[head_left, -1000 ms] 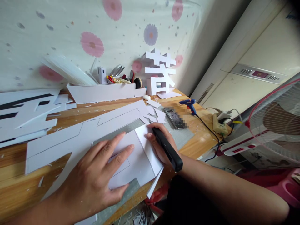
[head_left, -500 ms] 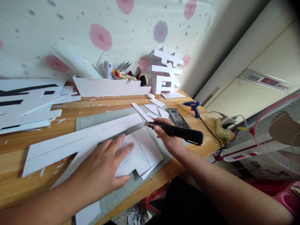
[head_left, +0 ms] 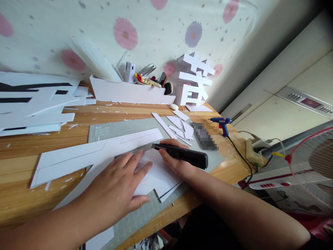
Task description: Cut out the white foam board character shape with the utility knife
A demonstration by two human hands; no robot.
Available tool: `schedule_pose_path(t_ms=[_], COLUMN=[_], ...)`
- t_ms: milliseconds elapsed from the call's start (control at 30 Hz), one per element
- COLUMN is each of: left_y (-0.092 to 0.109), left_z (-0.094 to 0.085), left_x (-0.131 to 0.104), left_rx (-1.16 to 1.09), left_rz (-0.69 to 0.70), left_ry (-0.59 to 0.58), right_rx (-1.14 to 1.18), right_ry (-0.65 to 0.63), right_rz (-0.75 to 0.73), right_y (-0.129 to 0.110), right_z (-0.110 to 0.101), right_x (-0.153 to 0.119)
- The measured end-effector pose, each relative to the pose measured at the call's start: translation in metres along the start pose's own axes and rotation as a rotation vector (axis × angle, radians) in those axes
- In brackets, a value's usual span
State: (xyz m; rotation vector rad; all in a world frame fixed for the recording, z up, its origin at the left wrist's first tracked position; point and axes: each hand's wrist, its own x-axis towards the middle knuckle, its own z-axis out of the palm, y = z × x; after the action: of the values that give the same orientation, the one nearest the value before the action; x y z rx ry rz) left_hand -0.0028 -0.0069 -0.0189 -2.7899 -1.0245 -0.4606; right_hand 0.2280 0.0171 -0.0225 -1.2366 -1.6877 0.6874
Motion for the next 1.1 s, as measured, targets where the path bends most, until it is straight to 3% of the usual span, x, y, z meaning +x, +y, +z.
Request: schedule_pose_path(t_ms=[467, 800, 1100], left_y=[0.000, 0.003, 0.006], left_z=[-0.001, 0.000, 0.000], left_x=[0.002, 0.001, 0.005], left_rx=[0.003, -0.041, 0.018], left_rz=[0.015, -0.034, -0.017], left_ry=[-0.024, -0.046, -0.093], right_rx=[-0.126, -0.152, -0.268], right_ry=[-0.071, -0.140, -0.195], right_rz=[-0.134, -0.107, -0.134], right_y=[-0.001, -0.002, -0.016], right_z=[-0.002, -0.008, -0.017], right_x=[0.000, 0.000, -0.009])
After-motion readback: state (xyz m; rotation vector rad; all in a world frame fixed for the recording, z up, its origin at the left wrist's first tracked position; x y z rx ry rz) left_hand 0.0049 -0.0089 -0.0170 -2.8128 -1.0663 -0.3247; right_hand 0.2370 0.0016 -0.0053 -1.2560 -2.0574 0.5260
